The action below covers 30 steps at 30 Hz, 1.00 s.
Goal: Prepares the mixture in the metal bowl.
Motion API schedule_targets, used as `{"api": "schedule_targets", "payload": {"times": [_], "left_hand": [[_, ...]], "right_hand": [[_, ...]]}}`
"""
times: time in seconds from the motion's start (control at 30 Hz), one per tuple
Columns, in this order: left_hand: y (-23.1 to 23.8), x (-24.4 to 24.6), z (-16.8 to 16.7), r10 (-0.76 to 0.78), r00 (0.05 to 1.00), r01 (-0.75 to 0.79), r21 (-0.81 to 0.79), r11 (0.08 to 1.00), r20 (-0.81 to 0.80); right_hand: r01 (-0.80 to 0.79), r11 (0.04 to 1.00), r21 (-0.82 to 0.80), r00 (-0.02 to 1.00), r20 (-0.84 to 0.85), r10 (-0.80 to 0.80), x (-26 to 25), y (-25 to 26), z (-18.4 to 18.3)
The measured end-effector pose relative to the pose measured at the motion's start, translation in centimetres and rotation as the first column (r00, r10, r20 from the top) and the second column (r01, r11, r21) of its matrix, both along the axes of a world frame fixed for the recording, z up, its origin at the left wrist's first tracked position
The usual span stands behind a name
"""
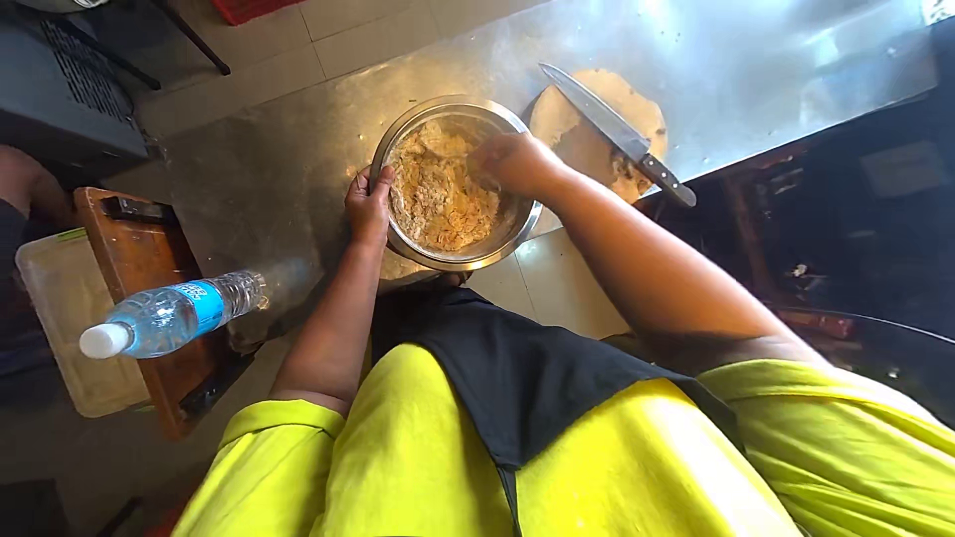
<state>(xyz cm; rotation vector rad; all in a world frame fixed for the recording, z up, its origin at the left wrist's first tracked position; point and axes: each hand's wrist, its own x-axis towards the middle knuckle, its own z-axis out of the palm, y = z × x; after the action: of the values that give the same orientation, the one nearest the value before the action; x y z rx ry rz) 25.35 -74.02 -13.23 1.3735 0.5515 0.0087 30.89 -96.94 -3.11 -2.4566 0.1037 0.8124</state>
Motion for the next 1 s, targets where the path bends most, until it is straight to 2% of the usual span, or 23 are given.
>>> {"api": "schedule_targets", "payload": {"times": [0.07, 0.1, 0.2, 0.27, 0.37, 0.43, 0.53, 0.6, 0.67, 0.83, 1.0], "left_hand": [[0.0, 0.0, 0.4, 0.012, 1.0, -0.012, 0.011, 1.0, -0.021], [-0.1, -0.1, 0.7, 0.004, 1.0, -0.004, 0.018, 1.0, -0.022], [0.1, -0.6, 1.3, -0.059, 0.998, 0.06, 0.064, 0.996, -0.022], [0.4, -0.8, 1.0, -0.085, 0.995, 0.089, 0.088, 0.992, -0.053], [0.4, -0.3, 0.5, -0.09, 0.994, 0.092, 0.034, 0.995, -0.058], [0.6, -0.1, 0.8, -0.109, 0.993, 0.111, 0.026, 0.994, -0.049], [1.1, -0.1, 2.0, -0.141, 0.989, 0.143, 0.029, 0.989, -0.05], [1.4, -0.4, 2.1, -0.17, 0.984, 0.17, -0.004, 0.985, -0.046], [1.7, -0.6, 2.0, -0.207, 0.977, 0.206, -0.038, 0.978, -0.044], [2.7, -0.2, 1.9, -0.311, 0.95, 0.31, -0.044, 0.95, -0.01], [2.6, -0.3, 2.2, -0.354, 0.935, 0.354, 0.0, 0.935, -0.02]], "right_hand": [[0.04, 0.99, 0.133, 0.998, -0.054, -0.034, 0.1, 0.9, -0.9], [0.006, 0.989, 0.151, 0.998, -0.068, 0.005, 0.0, 1.3, -0.9], [-0.193, 0.975, 0.112, 0.975, -0.087, 0.203, -0.3, 2.3, 0.3], [-0.361, 0.932, 0.018, 0.927, -0.104, 0.361, -0.5, 3.2, 1.4], [-0.634, 0.755, -0.169, 0.767, -0.258, 0.587, 0.4, 4.1, 3.8], [-0.732, 0.624, -0.274, 0.681, -0.306, 0.665, 1.0, 4.4, 5.1], [-0.737, 0.496, -0.459, 0.664, -0.352, 0.66, 1.0, 4.8, 8.6], [-0.687, 0.456, -0.566, 0.698, -0.339, 0.631, 0.3, 4.3, 10.4], [-0.633, 0.447, -0.631, 0.738, -0.318, 0.595, -0.4, 3.1, 10.7], [-0.653, 0.497, -0.571, 0.744, -0.359, 0.564, -1.4, 2.5, 6.0], [-0.668, 0.447, -0.595, 0.726, -0.388, 0.567, -0.6, 6.2, 3.5]]}}
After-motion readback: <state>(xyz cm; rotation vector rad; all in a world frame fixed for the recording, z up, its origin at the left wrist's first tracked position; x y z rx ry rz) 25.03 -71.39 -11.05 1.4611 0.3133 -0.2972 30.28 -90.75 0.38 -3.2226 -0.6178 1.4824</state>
